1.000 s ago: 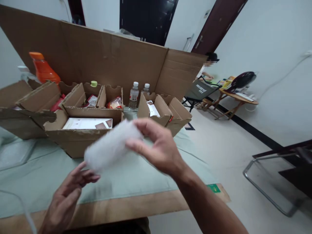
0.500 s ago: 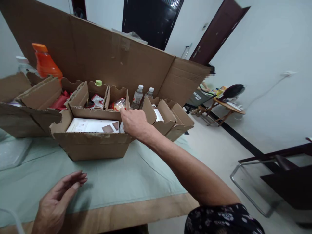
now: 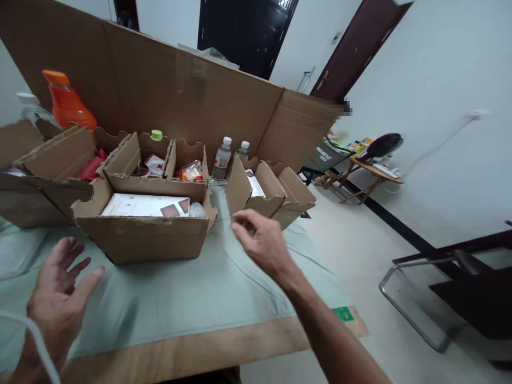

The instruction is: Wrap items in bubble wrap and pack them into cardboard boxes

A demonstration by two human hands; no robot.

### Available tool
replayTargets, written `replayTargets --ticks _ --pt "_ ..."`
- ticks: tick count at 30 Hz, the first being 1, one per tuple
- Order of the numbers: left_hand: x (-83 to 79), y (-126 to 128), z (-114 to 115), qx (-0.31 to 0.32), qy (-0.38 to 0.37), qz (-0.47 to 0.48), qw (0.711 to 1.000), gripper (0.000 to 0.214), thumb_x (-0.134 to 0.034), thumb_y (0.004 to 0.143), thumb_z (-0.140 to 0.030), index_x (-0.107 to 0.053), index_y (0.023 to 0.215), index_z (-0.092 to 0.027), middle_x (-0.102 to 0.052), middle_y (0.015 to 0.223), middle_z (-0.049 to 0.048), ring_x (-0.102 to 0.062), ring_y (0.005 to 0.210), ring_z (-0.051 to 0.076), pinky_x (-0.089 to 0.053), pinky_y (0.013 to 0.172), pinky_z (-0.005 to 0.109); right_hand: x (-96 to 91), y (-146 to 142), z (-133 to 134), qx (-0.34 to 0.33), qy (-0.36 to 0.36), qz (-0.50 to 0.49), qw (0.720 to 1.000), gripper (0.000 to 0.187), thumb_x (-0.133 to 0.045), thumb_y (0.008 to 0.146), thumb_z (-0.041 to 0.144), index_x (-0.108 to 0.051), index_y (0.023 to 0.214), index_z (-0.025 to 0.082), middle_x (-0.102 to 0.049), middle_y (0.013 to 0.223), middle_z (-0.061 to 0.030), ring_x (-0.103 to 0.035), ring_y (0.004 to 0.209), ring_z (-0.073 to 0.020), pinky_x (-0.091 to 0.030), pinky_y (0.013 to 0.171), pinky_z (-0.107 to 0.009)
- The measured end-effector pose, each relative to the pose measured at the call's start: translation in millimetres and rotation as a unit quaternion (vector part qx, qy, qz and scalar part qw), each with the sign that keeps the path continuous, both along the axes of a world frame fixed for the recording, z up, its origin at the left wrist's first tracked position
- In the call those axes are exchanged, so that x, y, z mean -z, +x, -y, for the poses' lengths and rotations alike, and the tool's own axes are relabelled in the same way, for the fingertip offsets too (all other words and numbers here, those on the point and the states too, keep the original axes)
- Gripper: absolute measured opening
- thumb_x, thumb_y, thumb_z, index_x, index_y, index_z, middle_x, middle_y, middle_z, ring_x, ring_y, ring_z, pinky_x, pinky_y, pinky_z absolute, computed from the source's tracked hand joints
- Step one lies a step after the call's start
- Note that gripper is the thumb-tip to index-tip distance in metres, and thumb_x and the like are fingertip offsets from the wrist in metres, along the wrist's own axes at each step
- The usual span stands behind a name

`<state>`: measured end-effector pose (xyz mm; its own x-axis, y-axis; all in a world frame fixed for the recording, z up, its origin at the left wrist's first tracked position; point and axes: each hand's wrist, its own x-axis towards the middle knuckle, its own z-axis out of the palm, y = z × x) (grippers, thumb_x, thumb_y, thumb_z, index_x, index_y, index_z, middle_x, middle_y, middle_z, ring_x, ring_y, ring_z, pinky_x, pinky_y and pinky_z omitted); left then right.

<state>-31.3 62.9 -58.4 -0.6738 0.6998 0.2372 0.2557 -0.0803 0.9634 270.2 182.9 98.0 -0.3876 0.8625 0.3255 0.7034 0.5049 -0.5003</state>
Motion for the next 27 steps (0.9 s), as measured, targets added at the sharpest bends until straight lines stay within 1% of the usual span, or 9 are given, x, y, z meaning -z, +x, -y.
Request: replayTargets --ticks 4,7,9,12,16,19,22,25,27 --pt "-13.8 -4 -37 0.062 0.000 0.053 0.997 0.082 -0.078 0.077 -0.043 -0.044 0.150 -0.027 -0.056 0.147 0.0096 -0.054 0.134 0.033 -0.040 0.118 0.051 72.4 -21 -11 -0.079 -0.145 -0.070 0.984 0.071 -0.075 0.083 0.044 -0.052 0.144 0.017 -0.066 0.136 -0.0158 -0.067 0.114 -0.0279 -0.055 0.084 -0.037" --pt "-19.3 11 -39 0.082 -0.009 0.055 0.995 0.073 -0.078 0.076 -0.041 -0.049 0.141 -0.024 -0.060 0.136 0.0097 -0.058 0.126 0.030 -0.041 0.117 0.049 94.0 -43 -13 -0.090 -0.147 -0.117 0.978 0.063 -0.069 0.088 0.043 -0.053 0.141 0.014 -0.065 0.135 -0.0168 -0.063 0.119 -0.0305 -0.053 0.096 -0.043" --pt "-15.1 28 -19 0.096 -0.011 0.048 0.994 0.071 -0.078 0.078 -0.039 -0.048 0.141 -0.023 -0.060 0.135 0.0108 -0.059 0.124 0.029 -0.042 0.116 0.049 96.4 -36 5 -0.047 -0.126 -0.122 0.983 0.048 -0.065 0.090 0.039 -0.059 0.130 0.014 -0.068 0.126 -0.0157 -0.064 0.113 -0.0308 -0.052 0.098 -0.046" --pt "0.1 52 34 0.119 -0.030 0.056 0.991 0.069 -0.076 0.081 -0.039 -0.048 0.142 -0.026 -0.061 0.135 0.0115 -0.057 0.130 0.031 -0.038 0.119 0.051 97.1 -5 54 -0.002 -0.093 -0.130 0.987 0.032 -0.062 0.091 0.035 -0.064 0.117 0.018 -0.070 0.116 -0.0124 -0.064 0.108 -0.0300 -0.052 0.098 -0.046" --pt "4.0 47 84 0.079 -0.067 0.088 0.991 0.067 -0.078 0.079 -0.044 -0.053 0.140 -0.029 -0.061 0.137 0.0107 -0.054 0.136 0.035 -0.033 0.123 0.056 96.5 3 109 -0.027 -0.090 -0.141 0.985 0.042 -0.061 0.094 0.034 -0.057 0.134 0.022 -0.068 0.121 -0.0117 -0.063 0.114 -0.0299 -0.053 0.100 -0.046" --pt "-19.4 30 76 0.022 -0.013 0.066 0.997 0.068 -0.077 0.079 -0.043 -0.052 0.140 -0.029 -0.060 0.138 0.0078 -0.059 0.127 0.033 -0.038 0.120 0.052 87.9 -19 108 -0.076 -0.103 -0.131 0.983 0.048 -0.062 0.093 0.036 -0.054 0.138 0.023 -0.067 0.127 -0.0125 -0.062 0.114 -0.0300 -0.053 0.100 -0.047" --pt "-37.8 37 57 0.045 0.012 0.032 0.998 0.069 -0.079 0.074 -0.042 -0.052 0.136 -0.027 -0.064 0.123 0.0061 -0.064 0.113 0.028 -0.049 0.109 0.047 80.0 -18 96 -0.026 -0.106 -0.166 0.980 0.038 -0.061 0.091 0.041 -0.062 0.122 0.019 -0.070 0.112 -0.0116 -0.066 0.098 -0.0284 -0.056 0.089 -0.045" --pt "-32.1 64 59 0.147 -0.024 0.020 0.989 0.060 -0.074 0.082 -0.035 -0.052 0.137 -0.024 -0.065 0.127 0.0086 -0.060 0.124 0.028 -0.046 0.111 0.043 84.3 14 103 0.055 -0.076 -0.165 0.982 0.031 -0.058 0.093 0.042 -0.064 0.111 0.018 -0.071 0.105 -0.0121 -0.066 0.099 -0.0301 -0.056 0.089 -0.045" --pt "-23.1 79 63 0.173 -0.040 0.029 0.984 0.058 -0.071 0.085 -0.033 -0.051 0.139 -0.025 -0.064 0.133 0.0095 -0.057 0.130 0.027 -0.044 0.113 0.041 92.9 33 115 0.062 -0.061 -0.142 0.986 0.032 -0.058 0.094 0.041 -0.064 0.116 0.018 -0.071 0.111 -0.0129 -0.066 0.107 -0.0320 -0.055 0.093 -0.047"
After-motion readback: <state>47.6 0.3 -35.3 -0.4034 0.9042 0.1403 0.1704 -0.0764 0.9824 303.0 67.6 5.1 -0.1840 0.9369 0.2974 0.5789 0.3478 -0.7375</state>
